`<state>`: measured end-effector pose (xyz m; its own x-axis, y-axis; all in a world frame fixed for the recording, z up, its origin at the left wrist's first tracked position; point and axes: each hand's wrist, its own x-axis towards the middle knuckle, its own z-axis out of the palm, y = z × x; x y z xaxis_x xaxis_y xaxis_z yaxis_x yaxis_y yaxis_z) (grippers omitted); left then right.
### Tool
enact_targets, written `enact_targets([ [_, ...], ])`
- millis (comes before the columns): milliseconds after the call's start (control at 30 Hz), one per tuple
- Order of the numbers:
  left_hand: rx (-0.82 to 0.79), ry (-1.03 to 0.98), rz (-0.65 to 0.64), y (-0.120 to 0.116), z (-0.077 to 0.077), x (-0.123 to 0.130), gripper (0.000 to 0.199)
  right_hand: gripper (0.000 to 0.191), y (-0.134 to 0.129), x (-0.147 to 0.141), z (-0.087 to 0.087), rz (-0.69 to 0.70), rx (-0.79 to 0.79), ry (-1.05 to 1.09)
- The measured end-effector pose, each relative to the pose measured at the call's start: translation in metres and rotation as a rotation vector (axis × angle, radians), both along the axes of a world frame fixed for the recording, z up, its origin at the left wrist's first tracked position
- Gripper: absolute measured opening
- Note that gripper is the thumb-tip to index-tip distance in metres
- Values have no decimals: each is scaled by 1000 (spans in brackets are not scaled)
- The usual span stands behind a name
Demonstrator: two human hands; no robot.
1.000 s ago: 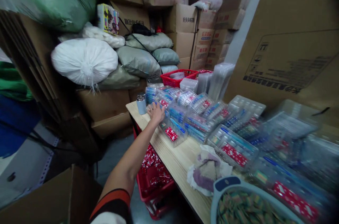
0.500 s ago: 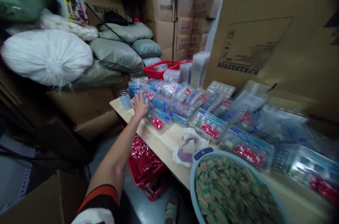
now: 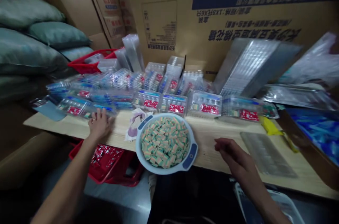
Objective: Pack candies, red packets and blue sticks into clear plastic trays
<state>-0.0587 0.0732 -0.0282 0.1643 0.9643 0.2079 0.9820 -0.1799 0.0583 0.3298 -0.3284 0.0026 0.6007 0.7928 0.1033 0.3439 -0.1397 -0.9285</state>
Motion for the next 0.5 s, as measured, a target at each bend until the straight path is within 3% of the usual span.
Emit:
enact_targets([
  [100,79,-136,-5,-38,27,29,74,38,-17,9,-16,-41,-13,45],
  [233,164,-296,-328,-117,48,79,53,39,-27,8,-33,-15,-41,113],
  [333,52,-335,-387,-148,43,106,45,41,-20,-8,-35,70,-67,107],
  [500,-162,-417,-355,-139,21,112,65,63,4,-52,-25,339,-55,49],
])
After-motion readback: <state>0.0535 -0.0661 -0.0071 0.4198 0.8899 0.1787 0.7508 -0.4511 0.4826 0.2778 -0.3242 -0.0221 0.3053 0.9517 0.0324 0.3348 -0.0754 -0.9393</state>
